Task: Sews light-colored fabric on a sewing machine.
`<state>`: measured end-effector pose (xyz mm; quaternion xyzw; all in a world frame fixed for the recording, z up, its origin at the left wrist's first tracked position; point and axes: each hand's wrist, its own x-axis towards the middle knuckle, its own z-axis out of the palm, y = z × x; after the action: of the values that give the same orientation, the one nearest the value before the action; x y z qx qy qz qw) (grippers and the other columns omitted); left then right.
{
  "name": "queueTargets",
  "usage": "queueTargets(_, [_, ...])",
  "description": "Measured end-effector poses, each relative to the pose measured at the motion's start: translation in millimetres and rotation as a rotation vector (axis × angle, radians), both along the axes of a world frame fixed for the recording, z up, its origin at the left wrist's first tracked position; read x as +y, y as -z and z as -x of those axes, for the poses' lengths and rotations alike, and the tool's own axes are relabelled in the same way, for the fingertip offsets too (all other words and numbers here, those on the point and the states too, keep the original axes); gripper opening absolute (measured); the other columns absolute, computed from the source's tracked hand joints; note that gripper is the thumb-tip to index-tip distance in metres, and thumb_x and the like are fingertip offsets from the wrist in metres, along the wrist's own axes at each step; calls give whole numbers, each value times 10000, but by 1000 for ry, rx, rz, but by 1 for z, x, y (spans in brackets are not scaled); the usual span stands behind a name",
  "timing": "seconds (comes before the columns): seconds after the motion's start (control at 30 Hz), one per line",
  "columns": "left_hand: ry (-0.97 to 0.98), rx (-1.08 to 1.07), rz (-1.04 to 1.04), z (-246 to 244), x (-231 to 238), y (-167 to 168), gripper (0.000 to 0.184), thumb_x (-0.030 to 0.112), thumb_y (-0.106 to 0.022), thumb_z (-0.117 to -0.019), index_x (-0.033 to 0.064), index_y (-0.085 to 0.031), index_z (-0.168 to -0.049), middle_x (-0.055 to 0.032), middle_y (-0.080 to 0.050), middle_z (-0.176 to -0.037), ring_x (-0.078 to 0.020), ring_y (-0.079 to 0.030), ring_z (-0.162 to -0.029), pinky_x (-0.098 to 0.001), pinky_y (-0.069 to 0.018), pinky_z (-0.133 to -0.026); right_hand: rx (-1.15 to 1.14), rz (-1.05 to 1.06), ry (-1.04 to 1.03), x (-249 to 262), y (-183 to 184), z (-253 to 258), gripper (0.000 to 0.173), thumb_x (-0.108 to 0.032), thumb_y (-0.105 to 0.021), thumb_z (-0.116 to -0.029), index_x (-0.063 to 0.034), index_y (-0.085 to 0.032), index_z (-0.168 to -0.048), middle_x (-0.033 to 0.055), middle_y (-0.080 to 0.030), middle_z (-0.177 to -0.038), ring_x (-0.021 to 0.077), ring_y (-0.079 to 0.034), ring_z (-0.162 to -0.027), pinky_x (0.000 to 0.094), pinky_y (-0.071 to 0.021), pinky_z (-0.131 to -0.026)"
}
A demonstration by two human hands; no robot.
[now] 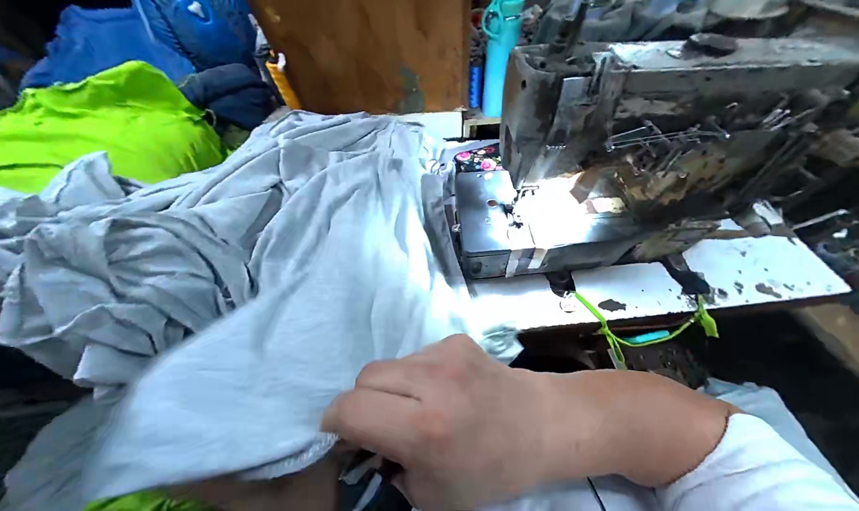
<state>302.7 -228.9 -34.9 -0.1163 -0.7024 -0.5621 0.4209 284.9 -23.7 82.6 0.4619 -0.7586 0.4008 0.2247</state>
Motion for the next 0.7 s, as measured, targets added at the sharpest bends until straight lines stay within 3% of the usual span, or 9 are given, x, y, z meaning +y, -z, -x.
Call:
queueTargets(0.1, [-174, 182, 283, 58, -9, -57, 493, 128, -621, -994, -146, -431, -1356, -111, -613, -1291, -83, -583, -1237, -312, -484, -1071, -137, 126, 36, 29, -7, 8, 168, 39, -654, -855, 26, -711, -1012, 110, -716, -867, 173, -693, -761, 328, -573, -645])
queueTargets(0.17, [-201, 118, 657, 97, 20, -96, 254, 119, -587, -986, -115, -617, -1080, -238, -666, -1144, -311, -643, -1138, -486, -499, -989, -316, 151, 183, 61, 15, 25, 145, -58, -589, -977, 16, -713, -990, 80, -697, -825, 98, -647, -737, 255, -543, -690])
queueTargets(0.23, [-55, -129, 1059, 130, 44, -88, 143, 6, -582, -898, -67, -693, -950, -306, -684, -1087, -505, -645, -1093, -686, -482, -921, -699, 79, 293, 98, 54, 43, 246, -189, -530, -1047, -12, -692, -994, 44, -637, -817, 65, -582, -719, 249, -497, -688])
queueTargets(0.27, [39, -281, 1222, 144, 54, -70, 145, -28, -601, -899, -45, -726, -970, -290, -693, -1086, -513, -638, -1108, -710, -467, -936, -873, 24, 330, 113, 77, 49, 267, -221, -528, -1053, -9, -681, -1001, 58, -617, -820, 102, -572, -720, 300, -492, -694])
queueTargets(0.33, [115, -258, 1356, 158, 69, -31, 156, -55, -624, -862, 1, -739, -952, -209, -726, -1061, -450, -648, -1138, -688, -437, -1000, -1039, -65, 418, 126, 119, 52, 278, -222, -544, -1050, 22, -677, -1049, 134, -640, -871, 209, -609, -793, 414, -510, -765])
queueTargets(0.43, [178, -68, 1304, 153, 76, -21, 314, -33, -638, -774, 64, -753, -1049, -140, -733, -1140, -385, -645, -1210, -678, -412, -1055, -689, -77, 621, 111, 141, 44, 386, -318, -661, -989, -33, -666, -1250, 164, -680, -1088, 278, -696, -912, 465, -590, -800])
queueTargets(0.53, [213, 89, 1218, 146, 85, -33, 345, 51, -554, -818, 108, -736, -1106, -95, -730, -1174, -317, -656, -1201, -619, -418, -1072, -119, 20, 628, 81, 143, 60, 460, -427, -812, -834, -57, -694, -1081, 146, -676, -1010, 230, -696, -745, 378, -587, -555])
queueTargets(0.63, [251, 110, 1145, 138, 87, -53, 309, 64, -478, -953, 133, -706, -1150, -63, -744, -1150, -263, -674, -1177, -568, -432, -1085, 50, 40, 570, 71, 136, 81, 155, -105, -733, -815, -44, -684, -949, 125, -676, -911, 230, -689, -716, 357, -563, -527])
queueTargets(0.7, [304, 50, 1105, 138, 75, -70, 323, 51, -461, -961, 131, -719, -1136, -64, -751, -1133, -258, -682, -1173, -595, -436, -1086, 81, 67, 606, 82, 125, 86, 148, -20, -659, -845, -42, -724, -976, 110, -707, -916, 217, -705, -756, 339, -582, -582])
